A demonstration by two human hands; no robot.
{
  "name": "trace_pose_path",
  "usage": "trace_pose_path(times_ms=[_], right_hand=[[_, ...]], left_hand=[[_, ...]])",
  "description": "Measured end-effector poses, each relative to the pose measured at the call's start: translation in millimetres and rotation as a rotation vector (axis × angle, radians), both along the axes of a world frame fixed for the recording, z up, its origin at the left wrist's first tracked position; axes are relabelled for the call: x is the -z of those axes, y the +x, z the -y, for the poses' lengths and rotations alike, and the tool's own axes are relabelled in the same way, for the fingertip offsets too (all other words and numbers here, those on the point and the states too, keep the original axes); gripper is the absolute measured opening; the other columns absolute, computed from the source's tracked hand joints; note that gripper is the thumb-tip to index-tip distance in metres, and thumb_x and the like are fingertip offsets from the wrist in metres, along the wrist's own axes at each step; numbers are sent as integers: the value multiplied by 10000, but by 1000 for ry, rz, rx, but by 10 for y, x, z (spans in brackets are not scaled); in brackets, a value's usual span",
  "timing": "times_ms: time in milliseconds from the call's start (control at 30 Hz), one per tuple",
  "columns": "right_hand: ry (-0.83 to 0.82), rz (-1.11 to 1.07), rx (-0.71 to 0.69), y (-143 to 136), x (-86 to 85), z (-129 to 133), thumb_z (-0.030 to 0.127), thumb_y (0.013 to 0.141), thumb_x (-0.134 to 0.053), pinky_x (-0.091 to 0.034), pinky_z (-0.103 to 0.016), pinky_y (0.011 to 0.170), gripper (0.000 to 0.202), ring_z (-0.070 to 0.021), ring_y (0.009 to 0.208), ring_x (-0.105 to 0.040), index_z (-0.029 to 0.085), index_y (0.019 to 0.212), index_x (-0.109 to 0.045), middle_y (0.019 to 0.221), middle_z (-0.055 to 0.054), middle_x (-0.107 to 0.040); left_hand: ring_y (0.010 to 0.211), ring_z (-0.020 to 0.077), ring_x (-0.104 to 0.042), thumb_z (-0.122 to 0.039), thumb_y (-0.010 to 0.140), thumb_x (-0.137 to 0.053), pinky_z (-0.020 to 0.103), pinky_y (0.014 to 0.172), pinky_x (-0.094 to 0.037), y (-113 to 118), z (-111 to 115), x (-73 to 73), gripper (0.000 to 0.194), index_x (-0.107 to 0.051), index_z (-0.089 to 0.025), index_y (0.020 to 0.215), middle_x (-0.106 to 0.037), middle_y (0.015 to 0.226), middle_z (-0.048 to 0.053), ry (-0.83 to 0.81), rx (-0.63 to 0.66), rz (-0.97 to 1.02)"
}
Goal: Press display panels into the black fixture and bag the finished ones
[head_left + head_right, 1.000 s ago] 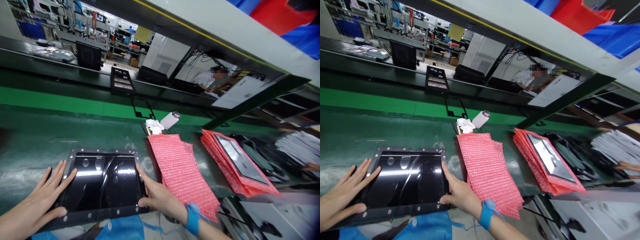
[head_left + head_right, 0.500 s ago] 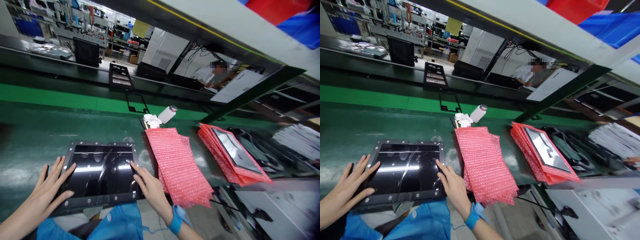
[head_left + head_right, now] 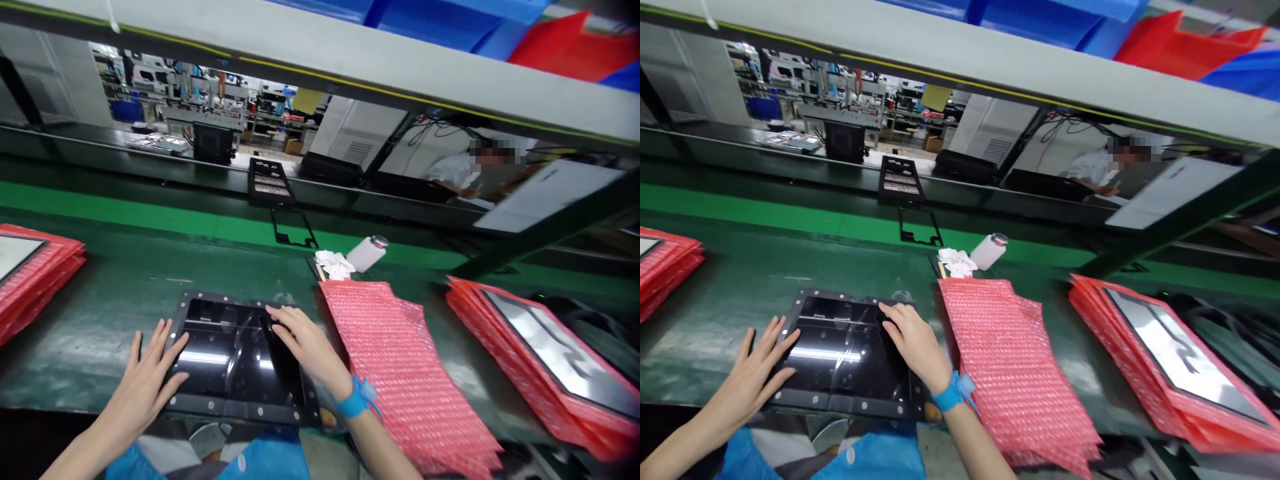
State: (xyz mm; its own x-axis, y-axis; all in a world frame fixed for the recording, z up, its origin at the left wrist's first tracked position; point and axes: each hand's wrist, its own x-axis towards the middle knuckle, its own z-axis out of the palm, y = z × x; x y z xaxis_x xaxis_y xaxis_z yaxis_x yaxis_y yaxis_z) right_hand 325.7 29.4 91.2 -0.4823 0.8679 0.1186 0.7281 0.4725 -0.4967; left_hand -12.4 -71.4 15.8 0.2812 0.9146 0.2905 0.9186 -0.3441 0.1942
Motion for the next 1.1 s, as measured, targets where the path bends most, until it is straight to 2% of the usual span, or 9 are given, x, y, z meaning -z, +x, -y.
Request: trace_pose_path(times_ms=[100,167,333,467,633,800,933,1033,1100], right_hand=[[48,-15,-93,-235,62,-181,209,990,-442,-439,-374,1042,327,-193,1210,-531,227,1283,-586,1288,-46,-622],[73,-13,-131,-339,92,-248,163,979,-422,-442,-389,1028,353,-198,1201,-530,229,1290,-575,1285,-46,-624],[107,-14,-187,-470,131,-293,77,918,-370,-459,-445,926,435,-244,1097,-557,238,1266,-575,1161,-75,-648],[90,-74,-158,-546,183,-396,112,895,-364,-434,-464,899,295,-266,1013,-546,196,1056,-596,1039,-106,-612],[-33,-148,-118,-612,206,-635,168,858,-392,-439,-395,778,150,-225,834,-536,225,893,-526,847,-44,-545],[-224,-241,-189,-548,-7,-733,226,858,-436,-465,-310,709,119,-174,809,-560,233,965,-488,882,-21,-575],[-348,-294,-261,-453,-268,-707,247,825,-529,-482,-275,688,216,-142,760,-567,230,1036,-487,941,-17,-595],[-375,-337,-269,-396,-465,-657,297,851,-558,-449,-252,613,174,-117,657,-518,227,994,-488,877,4,-577],[-371,-372,-246,-366,-604,-619,345,887,-560,-419,-243,574,157,-118,622,-486,232,976,-498,767,32,-526]], left_hand=[[1501,348,-143,-583,943,-495,635,1172,-124,-34,35,-82,874,-37,-200,1581,-186,1618,175,-65,64,-8],[1501,355,-132,-650,897,-525,637,1175,-93,-69,52,-129,989,5,-167,1577,-195,1610,194,-89,89,-10],[1500,375,-107,-769,815,-503,667,1158,-33,-34,64,-158,1127,49,-140,1570,-193,1601,225,-67,58,-17],[1490,404,-133,-818,766,-500,718,1125,0,43,69,-141,1219,113,-122,1556,-231,1578,264,-59,10,3],[1488,424,-114,-819,746,-531,743,1107,27,66,81,-182,1245,107,-125,1559,-227,1578,269,-93,-18,45],[1490,438,-24,-754,790,-569,742,1116,-34,42,73,-219,1132,28,-204,1578,-128,1617,217,-148,31,124],[1488,421,66,-562,912,-568,751,1111,-100,91,42,-85,823,-148,-290,1565,-33,1639,156,-89,8,282],[1506,376,-6,-466,935,-574,718,1141,-125,174,-7,18,635,-302,-351,1497,-177,1631,111,-93,-3,569],[1477,355,-238,-463,929,-583,626,1153,-257,246,-61,-17,562,-383,-363,1445,-380,1552,106,-201,-2,854]])
